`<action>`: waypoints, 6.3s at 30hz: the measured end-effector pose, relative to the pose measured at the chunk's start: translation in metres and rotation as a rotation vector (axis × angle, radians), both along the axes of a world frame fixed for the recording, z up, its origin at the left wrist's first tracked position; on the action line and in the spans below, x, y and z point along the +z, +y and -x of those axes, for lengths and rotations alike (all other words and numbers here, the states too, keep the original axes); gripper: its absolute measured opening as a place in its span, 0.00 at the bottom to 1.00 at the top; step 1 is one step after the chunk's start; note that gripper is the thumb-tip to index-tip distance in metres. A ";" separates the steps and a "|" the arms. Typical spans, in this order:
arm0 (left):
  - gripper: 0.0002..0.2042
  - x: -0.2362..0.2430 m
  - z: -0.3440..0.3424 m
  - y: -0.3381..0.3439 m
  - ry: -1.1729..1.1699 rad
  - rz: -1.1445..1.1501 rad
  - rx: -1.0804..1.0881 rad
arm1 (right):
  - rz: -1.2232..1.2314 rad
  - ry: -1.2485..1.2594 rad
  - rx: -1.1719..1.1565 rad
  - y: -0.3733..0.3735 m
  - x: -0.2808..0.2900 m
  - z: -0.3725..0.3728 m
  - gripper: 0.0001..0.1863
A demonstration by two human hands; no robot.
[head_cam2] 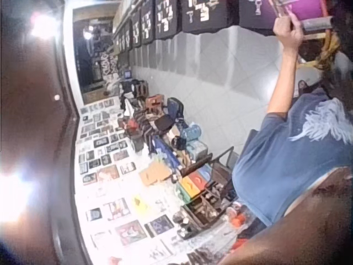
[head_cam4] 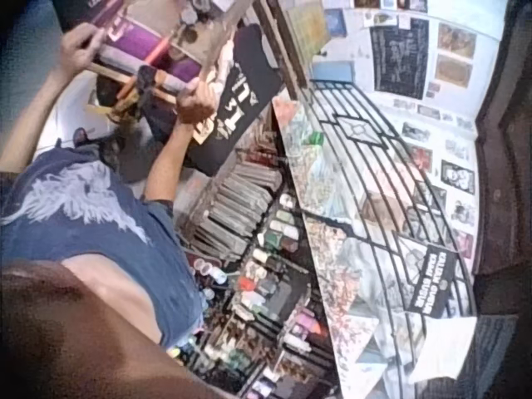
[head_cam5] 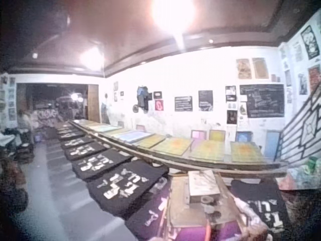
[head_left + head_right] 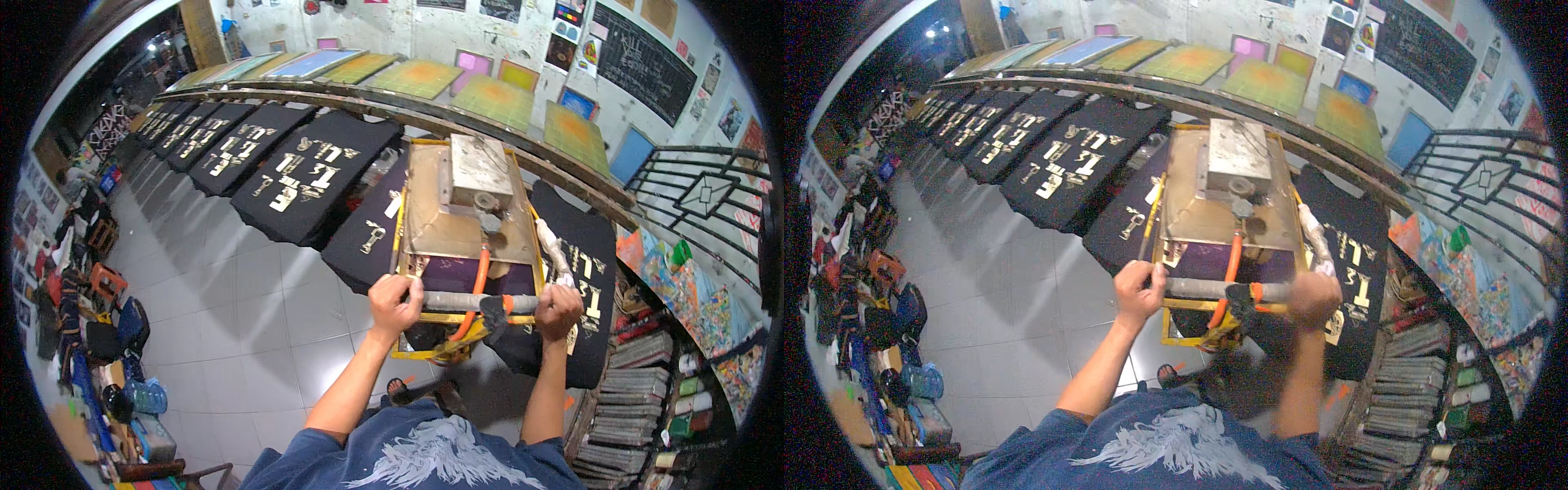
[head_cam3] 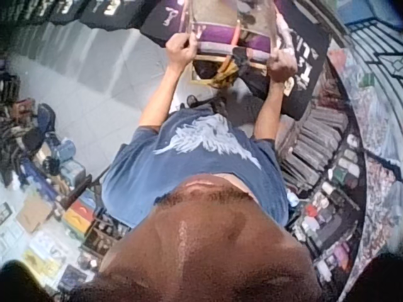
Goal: The person operates a flash dryer by hand to cure ink on a series of black t-shirts mounted on boards, then uses a rag to apply a liquid substance and a small wooden block to smooth a screen printing frame.
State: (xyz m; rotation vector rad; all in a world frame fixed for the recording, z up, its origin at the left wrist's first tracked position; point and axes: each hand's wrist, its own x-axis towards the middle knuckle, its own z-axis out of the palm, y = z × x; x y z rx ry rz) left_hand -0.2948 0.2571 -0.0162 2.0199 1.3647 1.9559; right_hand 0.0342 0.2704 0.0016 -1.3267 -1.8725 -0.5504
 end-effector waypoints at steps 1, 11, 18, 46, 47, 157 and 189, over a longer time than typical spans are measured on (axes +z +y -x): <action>0.08 -0.001 0.001 0.000 0.008 -0.001 0.010 | 0.015 0.010 -0.006 0.001 -0.005 -0.003 0.18; 0.08 -0.005 0.002 0.000 -0.002 -0.021 -0.013 | 0.001 0.046 -0.024 0.001 -0.014 -0.008 0.15; 0.09 0.001 0.000 -0.001 -0.033 -0.038 -0.022 | -0.004 0.038 -0.049 0.002 -0.016 -0.007 0.17; 0.07 -0.004 0.003 -0.001 0.021 -0.020 -0.050 | -0.041 0.069 -0.033 -0.001 -0.007 0.001 0.16; 0.07 -0.002 0.003 -0.001 0.033 -0.013 -0.052 | -0.028 0.051 -0.035 0.000 -0.009 -0.002 0.17; 0.14 -0.001 0.199 0.013 0.134 0.091 0.106 | 0.113 0.119 0.063 0.005 0.009 0.194 0.18; 0.16 -0.011 0.266 0.109 -0.049 0.147 0.005 | 0.027 0.141 -0.096 0.031 0.005 0.272 0.14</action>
